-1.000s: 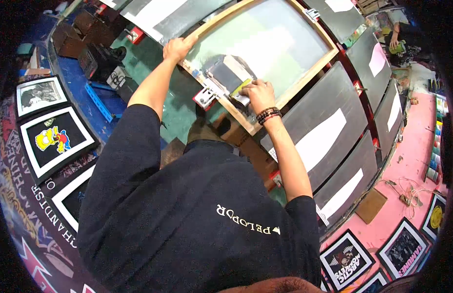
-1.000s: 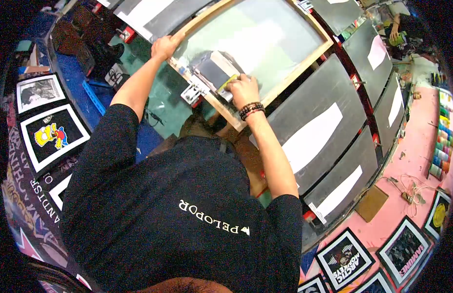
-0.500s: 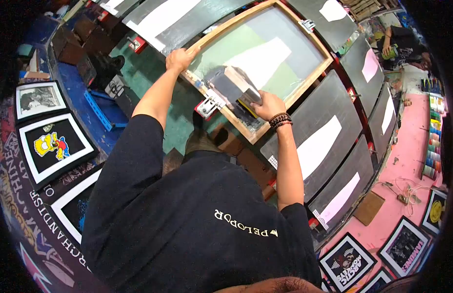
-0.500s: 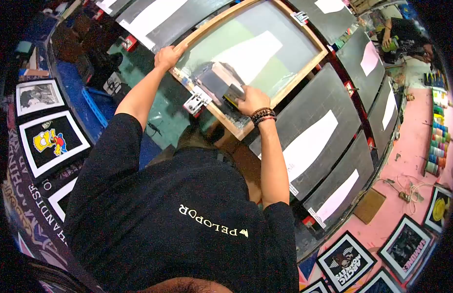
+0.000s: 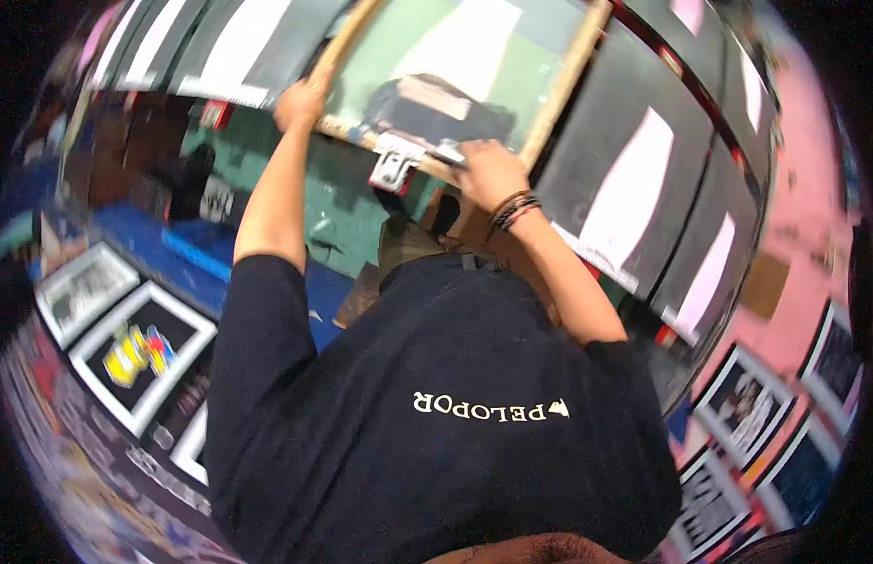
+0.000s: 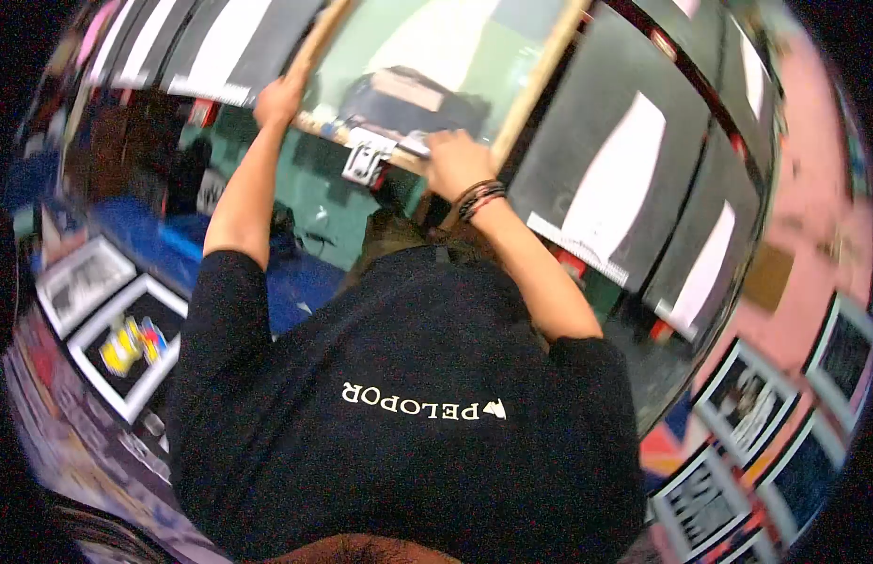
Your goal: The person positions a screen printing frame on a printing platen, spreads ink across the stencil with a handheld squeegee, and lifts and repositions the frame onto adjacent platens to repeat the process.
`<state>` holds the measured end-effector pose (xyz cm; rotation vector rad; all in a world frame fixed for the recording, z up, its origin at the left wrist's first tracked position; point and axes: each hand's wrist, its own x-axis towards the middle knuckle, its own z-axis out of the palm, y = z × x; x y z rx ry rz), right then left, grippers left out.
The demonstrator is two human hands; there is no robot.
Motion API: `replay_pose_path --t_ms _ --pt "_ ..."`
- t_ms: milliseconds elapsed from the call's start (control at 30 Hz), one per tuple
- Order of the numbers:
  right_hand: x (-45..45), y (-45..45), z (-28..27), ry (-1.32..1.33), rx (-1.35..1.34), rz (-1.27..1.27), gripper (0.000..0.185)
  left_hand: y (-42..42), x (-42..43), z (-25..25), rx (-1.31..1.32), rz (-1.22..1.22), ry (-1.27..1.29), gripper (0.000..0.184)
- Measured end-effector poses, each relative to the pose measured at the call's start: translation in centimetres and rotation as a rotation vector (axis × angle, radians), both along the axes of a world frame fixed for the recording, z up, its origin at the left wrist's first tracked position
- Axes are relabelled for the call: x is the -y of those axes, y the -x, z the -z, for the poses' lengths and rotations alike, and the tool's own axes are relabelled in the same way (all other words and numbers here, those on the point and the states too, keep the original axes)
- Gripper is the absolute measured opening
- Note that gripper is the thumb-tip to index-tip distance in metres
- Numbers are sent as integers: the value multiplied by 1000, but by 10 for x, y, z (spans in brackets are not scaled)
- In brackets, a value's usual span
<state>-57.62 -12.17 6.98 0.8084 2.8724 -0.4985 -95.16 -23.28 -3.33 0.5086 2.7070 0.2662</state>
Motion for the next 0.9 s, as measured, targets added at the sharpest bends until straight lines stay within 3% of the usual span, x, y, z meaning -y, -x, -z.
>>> replay_pose_path --t_ms 233,333,667,800,900 --pt "41 -30 16 -55 -299 -23 23 -6 -2 -3 -73 35 -71 101" --pt "53 -36 25 -119 -419 13 19 -5 -5 0 -95 28 18 103" --pt "37 -63 24 -95 -668 175 12 1 -3 8 -114 82 34 107" --pt "15 -93 39 -173 -691 354 26 2 -2 7 -153 148 27 106" --pt "19 -106 53 103 -636 689 47 1 -2 7 -162 142 -1 106"
